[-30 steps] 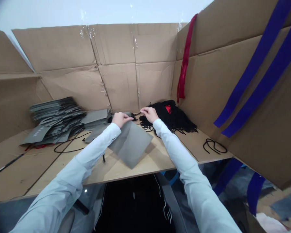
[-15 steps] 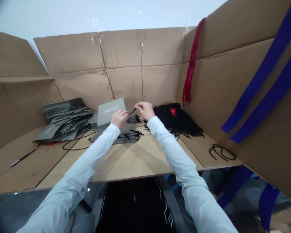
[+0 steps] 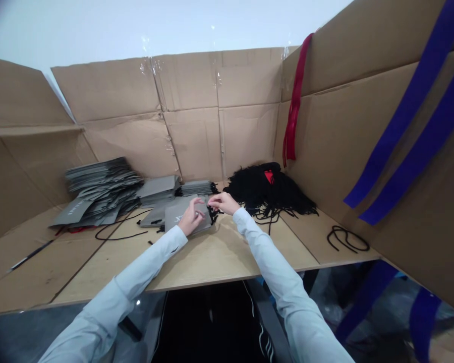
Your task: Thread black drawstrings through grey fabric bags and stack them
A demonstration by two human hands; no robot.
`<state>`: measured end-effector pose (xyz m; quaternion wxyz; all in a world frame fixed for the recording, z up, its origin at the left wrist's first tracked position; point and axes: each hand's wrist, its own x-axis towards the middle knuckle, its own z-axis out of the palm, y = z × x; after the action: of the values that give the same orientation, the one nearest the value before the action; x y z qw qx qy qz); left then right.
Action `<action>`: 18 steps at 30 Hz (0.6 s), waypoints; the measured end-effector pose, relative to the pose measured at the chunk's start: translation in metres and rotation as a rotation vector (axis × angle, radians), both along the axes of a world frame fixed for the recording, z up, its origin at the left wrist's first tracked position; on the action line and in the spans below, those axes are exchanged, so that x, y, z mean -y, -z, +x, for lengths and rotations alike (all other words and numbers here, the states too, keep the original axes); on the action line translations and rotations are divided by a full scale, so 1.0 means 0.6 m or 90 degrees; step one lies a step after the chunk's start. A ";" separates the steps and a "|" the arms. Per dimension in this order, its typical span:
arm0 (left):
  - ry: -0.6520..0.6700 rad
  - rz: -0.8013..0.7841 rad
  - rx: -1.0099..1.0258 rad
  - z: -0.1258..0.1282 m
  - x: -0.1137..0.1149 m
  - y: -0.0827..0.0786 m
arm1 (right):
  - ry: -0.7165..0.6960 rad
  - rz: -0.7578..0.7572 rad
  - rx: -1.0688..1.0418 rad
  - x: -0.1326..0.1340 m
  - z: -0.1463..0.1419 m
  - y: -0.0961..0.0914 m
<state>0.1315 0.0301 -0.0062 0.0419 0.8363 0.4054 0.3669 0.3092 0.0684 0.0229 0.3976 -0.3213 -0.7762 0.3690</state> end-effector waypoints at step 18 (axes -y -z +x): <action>-0.048 -0.029 -0.294 0.055 -0.011 -0.044 | 0.170 0.182 0.233 0.000 -0.005 -0.012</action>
<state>0.1648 0.0366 0.0200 -0.0470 0.8810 0.4433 0.1582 0.3062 0.0684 0.0299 0.3371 -0.4231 -0.8300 0.1357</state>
